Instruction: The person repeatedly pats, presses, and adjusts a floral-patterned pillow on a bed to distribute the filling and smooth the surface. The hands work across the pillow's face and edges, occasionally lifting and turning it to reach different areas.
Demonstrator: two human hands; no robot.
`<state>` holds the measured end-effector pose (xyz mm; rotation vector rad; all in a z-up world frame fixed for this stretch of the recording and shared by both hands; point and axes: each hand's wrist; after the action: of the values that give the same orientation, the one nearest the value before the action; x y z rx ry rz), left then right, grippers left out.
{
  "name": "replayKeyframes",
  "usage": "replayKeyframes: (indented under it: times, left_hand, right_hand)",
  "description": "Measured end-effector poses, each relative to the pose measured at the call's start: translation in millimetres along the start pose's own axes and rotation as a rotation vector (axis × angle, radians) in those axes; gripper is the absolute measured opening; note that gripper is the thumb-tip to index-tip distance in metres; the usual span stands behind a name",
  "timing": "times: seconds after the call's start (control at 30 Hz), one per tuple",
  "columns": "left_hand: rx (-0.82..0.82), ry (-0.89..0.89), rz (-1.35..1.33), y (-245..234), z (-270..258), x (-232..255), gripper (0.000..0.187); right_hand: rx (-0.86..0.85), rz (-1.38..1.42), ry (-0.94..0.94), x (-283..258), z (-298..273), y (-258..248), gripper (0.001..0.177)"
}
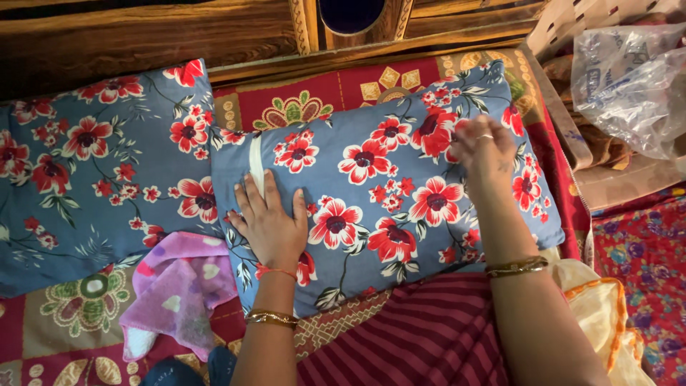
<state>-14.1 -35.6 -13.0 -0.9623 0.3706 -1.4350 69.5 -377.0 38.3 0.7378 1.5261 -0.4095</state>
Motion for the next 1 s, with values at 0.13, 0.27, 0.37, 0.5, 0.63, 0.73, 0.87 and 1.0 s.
replayKeyframes:
  times: [0.13, 0.27, 0.37, 0.5, 0.63, 0.73, 0.87, 1.0]
  left_hand:
    - [-0.012, -0.006, 0.005, -1.8, 0.8, 0.6, 0.067]
    - [0.000, -0.001, 0.024, -3.5, 1.0, 10.6, 0.063]
    - [0.043, 0.131, -0.113, -2.9, -11.3, 41.8, 0.058]
    - [-0.220, 0.319, -0.524, -12.1, -50.1, 123.6, 0.053]
    - [-0.207, 0.479, -0.568, -29.5, -65.8, 156.9, 0.071]
    - [-0.255, 0.450, -0.543, -19.1, -56.4, 148.3, 0.072]
    - [-0.136, 0.419, -0.443, 6.5, -17.5, 105.4, 0.068]
    - [-0.171, 0.337, -0.259, 24.5, 27.5, 67.0, 0.063]
  right_hand:
    - [0.102, -0.015, -0.010, 8.7, 14.7, -6.4, 0.031]
    - [0.073, -0.037, -0.056, 3.9, 5.4, 0.6, 0.027]
    - [0.076, 0.008, 0.023, -5.9, 2.1, 2.3, 0.026]
    - [0.010, 0.109, 0.053, -9.8, 3.8, -0.2, 0.025]
    - [0.021, 0.095, 0.091, -9.6, 7.6, -4.2, 0.025]
    - [0.019, 0.106, 0.125, -10.4, 8.4, -7.2, 0.025]
    - [0.018, 0.088, 0.140, -14.6, 9.7, -2.3, 0.025]
    - [0.013, 0.072, 0.133, -19.9, 4.5, 0.8, 0.024]
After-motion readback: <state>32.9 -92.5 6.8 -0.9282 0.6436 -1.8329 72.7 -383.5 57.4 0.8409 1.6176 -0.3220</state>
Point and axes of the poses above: each hand's wrist, its own z-axis towards the middle knuckle, its own y-axis out of the palm, x = y × z, and after that the axes turned 15 degrees about x, right-handed
